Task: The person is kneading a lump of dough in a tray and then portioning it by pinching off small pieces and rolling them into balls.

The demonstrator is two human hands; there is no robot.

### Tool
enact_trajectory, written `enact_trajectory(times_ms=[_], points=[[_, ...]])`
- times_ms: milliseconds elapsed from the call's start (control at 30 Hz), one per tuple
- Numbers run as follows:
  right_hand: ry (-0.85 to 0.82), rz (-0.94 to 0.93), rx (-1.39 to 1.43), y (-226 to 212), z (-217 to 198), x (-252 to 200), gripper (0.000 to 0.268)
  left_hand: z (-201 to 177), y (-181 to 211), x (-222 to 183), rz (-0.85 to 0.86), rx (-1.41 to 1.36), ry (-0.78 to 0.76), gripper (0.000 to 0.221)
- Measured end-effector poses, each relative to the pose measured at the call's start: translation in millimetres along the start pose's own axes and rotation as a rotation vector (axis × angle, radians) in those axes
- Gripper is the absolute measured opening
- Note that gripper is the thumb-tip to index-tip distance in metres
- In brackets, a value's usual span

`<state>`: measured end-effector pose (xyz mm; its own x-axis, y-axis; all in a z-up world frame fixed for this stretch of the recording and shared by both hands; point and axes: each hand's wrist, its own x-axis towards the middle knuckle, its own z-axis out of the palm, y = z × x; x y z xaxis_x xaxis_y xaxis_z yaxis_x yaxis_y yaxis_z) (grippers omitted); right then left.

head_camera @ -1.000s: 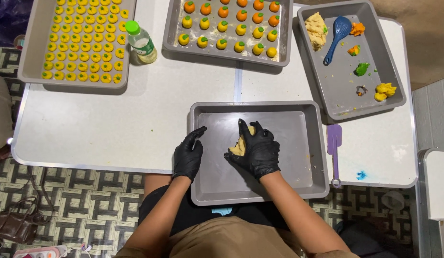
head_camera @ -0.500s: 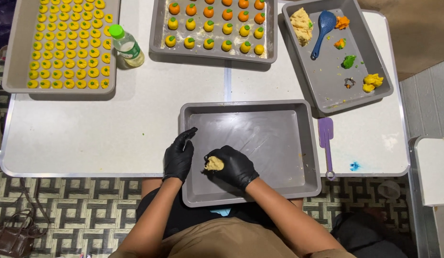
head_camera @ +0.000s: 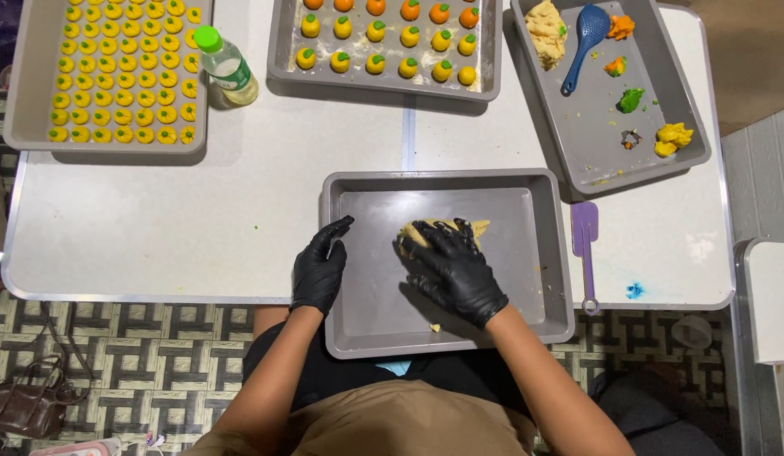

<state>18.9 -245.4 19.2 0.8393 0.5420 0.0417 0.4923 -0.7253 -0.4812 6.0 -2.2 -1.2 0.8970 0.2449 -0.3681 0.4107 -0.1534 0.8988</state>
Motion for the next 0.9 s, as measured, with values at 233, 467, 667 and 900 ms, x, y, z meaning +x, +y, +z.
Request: enact_trajectory(times_ms=[233, 467, 667, 900], points=[[0.156, 0.131, 0.627, -2, -54, -16, 0.027, 2, 6, -4, -0.004, 0.036, -0.012, 0.036], [-0.168, 0.546, 0.189, 29, 16, -40, 0.029, 5, 4, 0, 0.001, 0.023, 0.017, 0.035], [-0.255, 0.1, 0.073, 6, 46, -45, 0.034, 6, -2, 2, 0.03, 0.016, 0.017, 0.034], [-0.331, 0.349, 0.482, 9, -36, -54, 0.038, 6, -7, 1, 0.057, -0.024, 0.023, 0.035]])
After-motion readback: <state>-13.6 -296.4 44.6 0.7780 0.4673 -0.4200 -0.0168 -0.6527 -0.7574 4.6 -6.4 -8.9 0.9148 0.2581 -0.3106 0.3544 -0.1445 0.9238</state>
